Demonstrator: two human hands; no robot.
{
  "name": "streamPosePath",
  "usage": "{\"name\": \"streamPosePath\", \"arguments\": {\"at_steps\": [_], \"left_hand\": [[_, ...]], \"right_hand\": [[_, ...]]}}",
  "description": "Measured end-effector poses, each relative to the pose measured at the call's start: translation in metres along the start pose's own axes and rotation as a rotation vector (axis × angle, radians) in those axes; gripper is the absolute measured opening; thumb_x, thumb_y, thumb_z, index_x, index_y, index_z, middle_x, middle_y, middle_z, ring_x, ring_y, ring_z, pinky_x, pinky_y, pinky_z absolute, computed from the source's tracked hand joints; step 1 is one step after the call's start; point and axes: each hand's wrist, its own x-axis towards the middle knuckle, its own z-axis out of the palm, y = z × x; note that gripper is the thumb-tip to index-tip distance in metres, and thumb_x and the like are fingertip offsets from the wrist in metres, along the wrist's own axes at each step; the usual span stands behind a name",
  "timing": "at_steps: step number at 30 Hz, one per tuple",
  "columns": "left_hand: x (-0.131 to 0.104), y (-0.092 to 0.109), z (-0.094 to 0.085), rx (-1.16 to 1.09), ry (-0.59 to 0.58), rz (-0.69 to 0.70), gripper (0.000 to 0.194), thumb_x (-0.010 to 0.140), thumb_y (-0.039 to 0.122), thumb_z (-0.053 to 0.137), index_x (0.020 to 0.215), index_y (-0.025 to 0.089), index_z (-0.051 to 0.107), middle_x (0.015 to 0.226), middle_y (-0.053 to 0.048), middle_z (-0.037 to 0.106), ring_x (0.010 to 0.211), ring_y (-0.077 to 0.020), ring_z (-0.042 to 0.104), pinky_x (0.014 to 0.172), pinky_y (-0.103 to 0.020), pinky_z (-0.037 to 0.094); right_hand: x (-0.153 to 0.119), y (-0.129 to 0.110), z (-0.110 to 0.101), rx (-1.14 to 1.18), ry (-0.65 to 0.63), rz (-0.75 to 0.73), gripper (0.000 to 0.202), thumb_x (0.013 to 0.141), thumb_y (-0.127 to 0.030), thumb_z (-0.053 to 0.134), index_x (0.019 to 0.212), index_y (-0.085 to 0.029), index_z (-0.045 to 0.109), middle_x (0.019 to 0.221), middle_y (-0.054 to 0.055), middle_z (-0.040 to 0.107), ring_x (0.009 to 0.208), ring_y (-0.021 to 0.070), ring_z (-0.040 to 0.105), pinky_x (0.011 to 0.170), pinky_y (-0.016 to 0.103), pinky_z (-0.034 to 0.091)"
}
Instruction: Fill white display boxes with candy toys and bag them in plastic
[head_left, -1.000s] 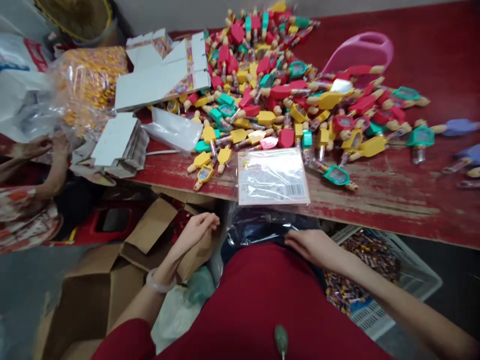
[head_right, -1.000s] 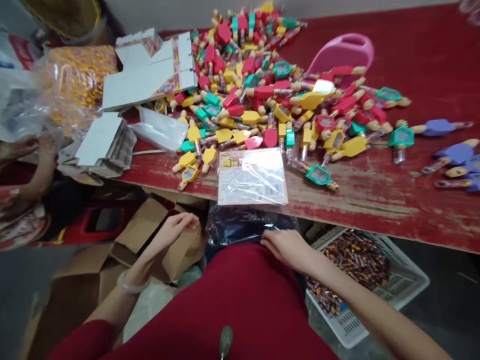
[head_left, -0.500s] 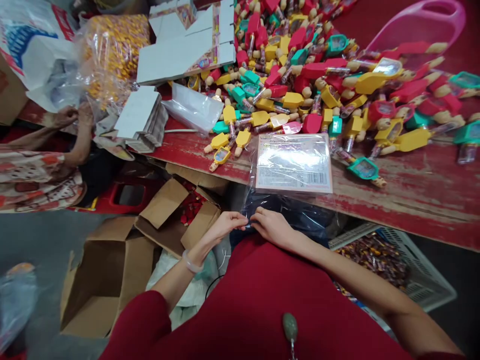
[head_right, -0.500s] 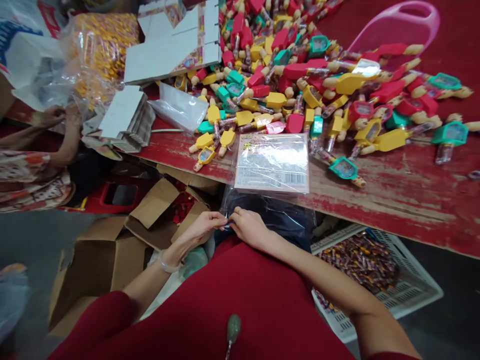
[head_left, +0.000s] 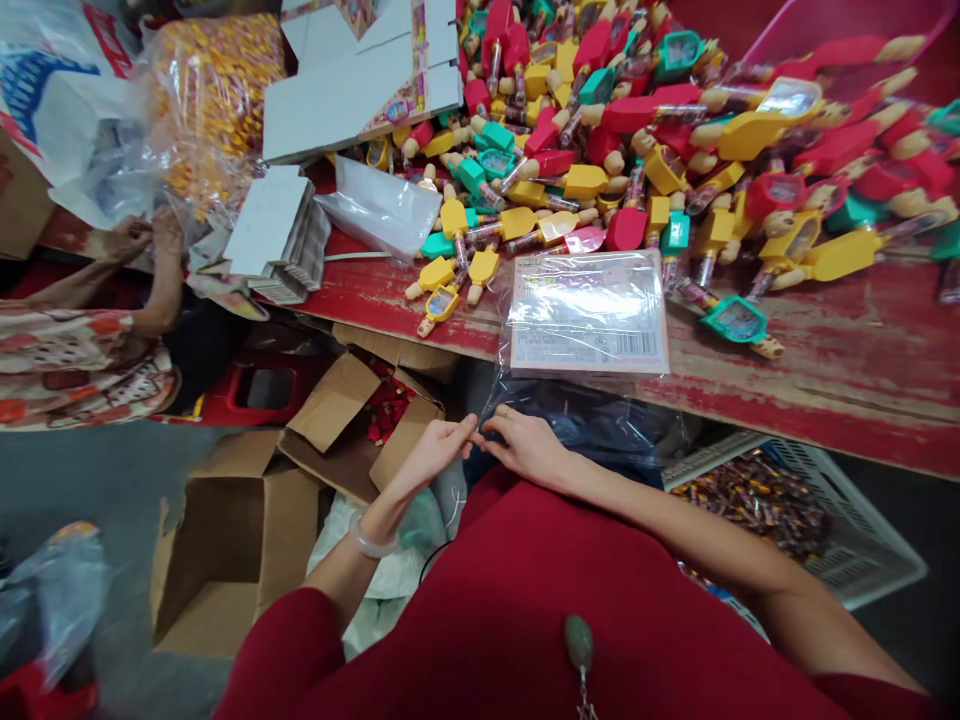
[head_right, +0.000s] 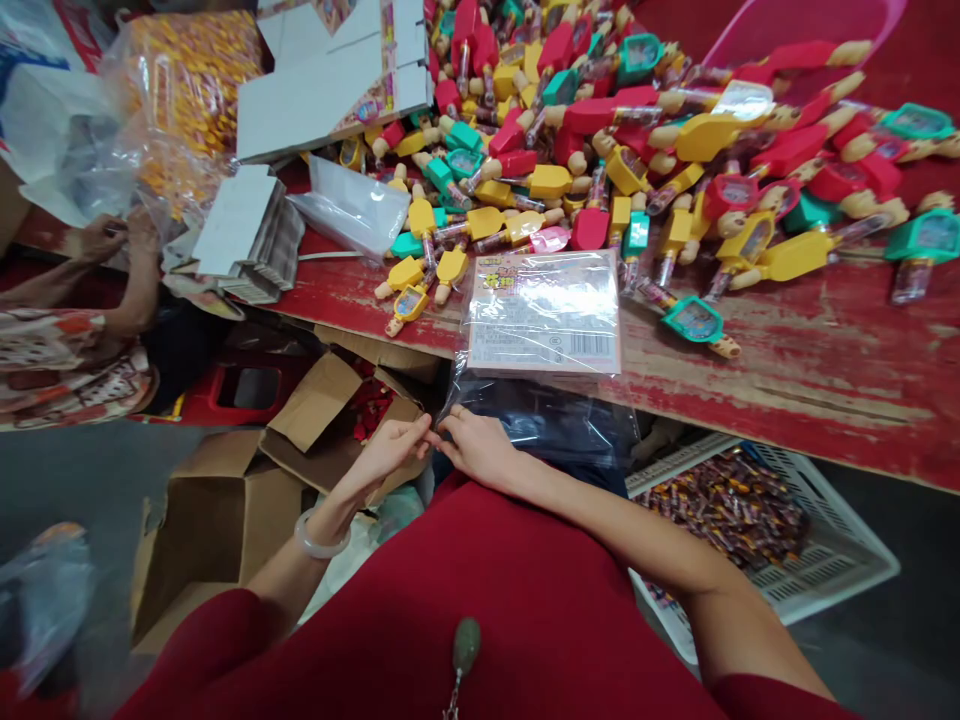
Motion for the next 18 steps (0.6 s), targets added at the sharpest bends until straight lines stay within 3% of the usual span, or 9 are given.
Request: {"name": "streamPosePath", "arguments": {"at_steps": [3, 7, 9, 11, 13, 16, 17, 18], "left_hand": [[0.004, -0.002, 0.005, 0.027, -0.01, 0.004, 0.074, 0.084, 0.081, 0.045, 0.056, 0.015, 0.065, 0.048, 0.0, 0.047, 0.049, -0.0103, 0.036, 0.05, -0.026, 0.024], [0.018, -0.008, 0.018, -0.137, -0.077, -0.022, 0.057, 0.073, 0.069, 0.066, 0.05, 0.018, 0.057, 0.048, 0.003, 0.045, 0.051, -0.0094, 0.037, 0.055, -0.025, 0.029], [0.024, -0.011, 0.024, -0.186, -0.093, -0.06, 0.049, 0.068, 0.061, 0.071, 0.049, 0.018, 0.057, 0.049, 0.002, 0.049, 0.052, -0.0092, 0.038, 0.056, -0.025, 0.031], [0.029, -0.012, 0.024, -0.178, -0.06, -0.108, 0.042, 0.066, 0.054, 0.072, 0.05, 0.017, 0.06, 0.052, 0.0, 0.055, 0.052, -0.0093, 0.039, 0.055, -0.025, 0.032], [0.032, -0.014, 0.018, -0.134, -0.046, -0.143, 0.038, 0.066, 0.05, 0.073, 0.051, 0.017, 0.062, 0.052, -0.001, 0.056, 0.051, -0.0091, 0.04, 0.052, -0.024, 0.031], [0.038, -0.019, -0.001, -0.056, -0.142, -0.143, 0.039, 0.067, 0.052, 0.073, 0.054, 0.016, 0.065, 0.05, 0.001, 0.053, 0.049, -0.0087, 0.04, 0.05, -0.024, 0.03], [0.04, -0.021, -0.009, -0.026, -0.193, -0.13, 0.04, 0.068, 0.054, 0.074, 0.056, 0.016, 0.066, 0.051, 0.0, 0.055, 0.049, -0.009, 0.042, 0.051, -0.023, 0.032], [0.043, -0.024, -0.016, 0.008, -0.232, -0.106, 0.041, 0.07, 0.055, 0.074, 0.06, 0.015, 0.068, 0.054, 0.0, 0.057, 0.051, -0.0096, 0.045, 0.052, -0.023, 0.035]], "right_hand": [[0.001, 0.002, 0.003, 0.117, -0.015, 0.035, 0.008, 0.096, -0.024, 0.07, 0.1, -0.017, 0.069, 0.094, 0.004, 0.065, 0.086, 0.0166, 0.063, 0.073, 0.025, 0.042], [-0.002, 0.0, 0.004, 0.136, 0.041, -0.046, 0.003, 0.094, -0.016, 0.067, 0.092, -0.017, 0.066, 0.09, 0.003, 0.064, 0.079, 0.0141, 0.06, 0.07, 0.024, 0.041], [-0.013, 0.006, 0.001, 0.062, 0.076, -0.158, 0.008, 0.099, -0.017, 0.059, 0.094, -0.018, 0.066, 0.093, 0.004, 0.064, 0.078, 0.0139, 0.059, 0.068, 0.024, 0.041], [-0.04, 0.027, -0.006, -0.027, 0.089, -0.21, 0.016, 0.102, -0.021, 0.051, 0.096, -0.019, 0.066, 0.093, 0.005, 0.064, 0.076, 0.0142, 0.06, 0.067, 0.024, 0.041], [-0.092, 0.065, -0.013, -0.129, 0.095, -0.079, 0.021, 0.103, -0.024, 0.047, 0.094, -0.019, 0.065, 0.094, 0.007, 0.066, 0.077, 0.0159, 0.062, 0.066, 0.025, 0.043], [-0.213, 0.125, -0.02, -0.292, 0.091, 0.503, 0.017, 0.096, -0.02, 0.052, 0.086, -0.02, 0.066, 0.101, 0.013, 0.07, 0.074, 0.0216, 0.067, 0.059, 0.029, 0.042], [-0.257, 0.138, -0.021, -0.318, 0.072, 0.712, 0.019, 0.093, -0.016, 0.054, 0.079, -0.021, 0.066, 0.099, 0.015, 0.07, 0.071, 0.0235, 0.068, 0.055, 0.031, 0.041], [-0.3, 0.145, -0.02, -0.338, 0.081, 0.829, 0.026, 0.093, -0.014, 0.054, 0.07, -0.022, 0.064, 0.089, 0.017, 0.069, 0.067, 0.0239, 0.068, 0.054, 0.033, 0.04]]}}
